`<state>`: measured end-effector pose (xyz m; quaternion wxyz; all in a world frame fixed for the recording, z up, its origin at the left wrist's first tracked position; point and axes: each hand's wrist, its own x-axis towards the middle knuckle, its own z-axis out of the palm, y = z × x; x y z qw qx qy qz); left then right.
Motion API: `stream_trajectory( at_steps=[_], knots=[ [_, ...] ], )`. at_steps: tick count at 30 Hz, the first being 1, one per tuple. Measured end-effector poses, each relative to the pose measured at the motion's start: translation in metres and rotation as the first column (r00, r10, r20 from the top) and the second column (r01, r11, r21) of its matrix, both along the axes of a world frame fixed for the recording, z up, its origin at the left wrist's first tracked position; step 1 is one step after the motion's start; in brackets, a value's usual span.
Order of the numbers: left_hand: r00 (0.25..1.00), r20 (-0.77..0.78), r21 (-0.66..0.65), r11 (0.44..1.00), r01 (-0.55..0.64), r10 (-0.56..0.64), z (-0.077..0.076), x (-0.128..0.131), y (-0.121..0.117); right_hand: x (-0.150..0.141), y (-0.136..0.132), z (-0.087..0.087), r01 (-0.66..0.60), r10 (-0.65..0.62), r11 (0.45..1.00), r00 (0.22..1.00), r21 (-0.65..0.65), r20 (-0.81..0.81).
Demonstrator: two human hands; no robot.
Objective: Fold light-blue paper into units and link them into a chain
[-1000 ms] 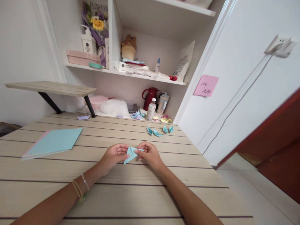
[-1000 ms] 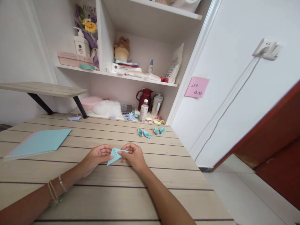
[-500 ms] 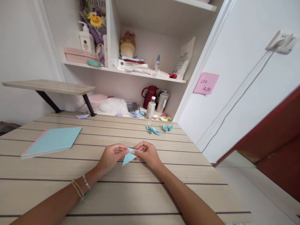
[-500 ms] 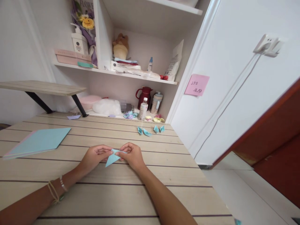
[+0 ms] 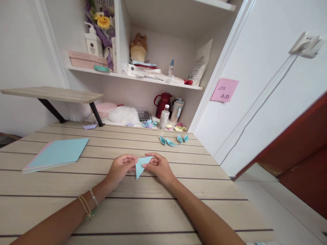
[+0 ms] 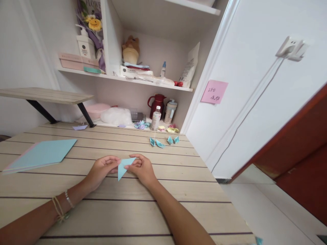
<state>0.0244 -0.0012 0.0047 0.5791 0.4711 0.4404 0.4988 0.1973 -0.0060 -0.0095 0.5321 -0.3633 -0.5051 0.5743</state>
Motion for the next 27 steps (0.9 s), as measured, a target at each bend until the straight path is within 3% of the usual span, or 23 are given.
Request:
stream_trajectory(
  at_steps=[6, 16, 27],
  knots=[
    [0.998, -0.020, 0.017, 0.998, 0.068, -0.068, -0.0019, 0.0001, 0.0003, 0.0011, 0.0020, 0.0026, 0.014, -0.019, 0.996, 0.999, -0.084, -0.051],
    [0.994, -0.038, -0.027, 0.994, 0.105, -0.106, -0.0032, 0.0030, -0.0049, 0.0024, 0.0055, 0.0036, 0.096, -0.103, 0.992, 0.992, 0.084, 0.075],
    [0.990, -0.021, -0.039, 0.989, 0.142, -0.142, -0.0064, 0.0072, -0.0063, 0.0013, 0.0065, -0.0031, 0.207, -0.212, 0.977, 0.973, 0.060, 0.090]
  ],
)
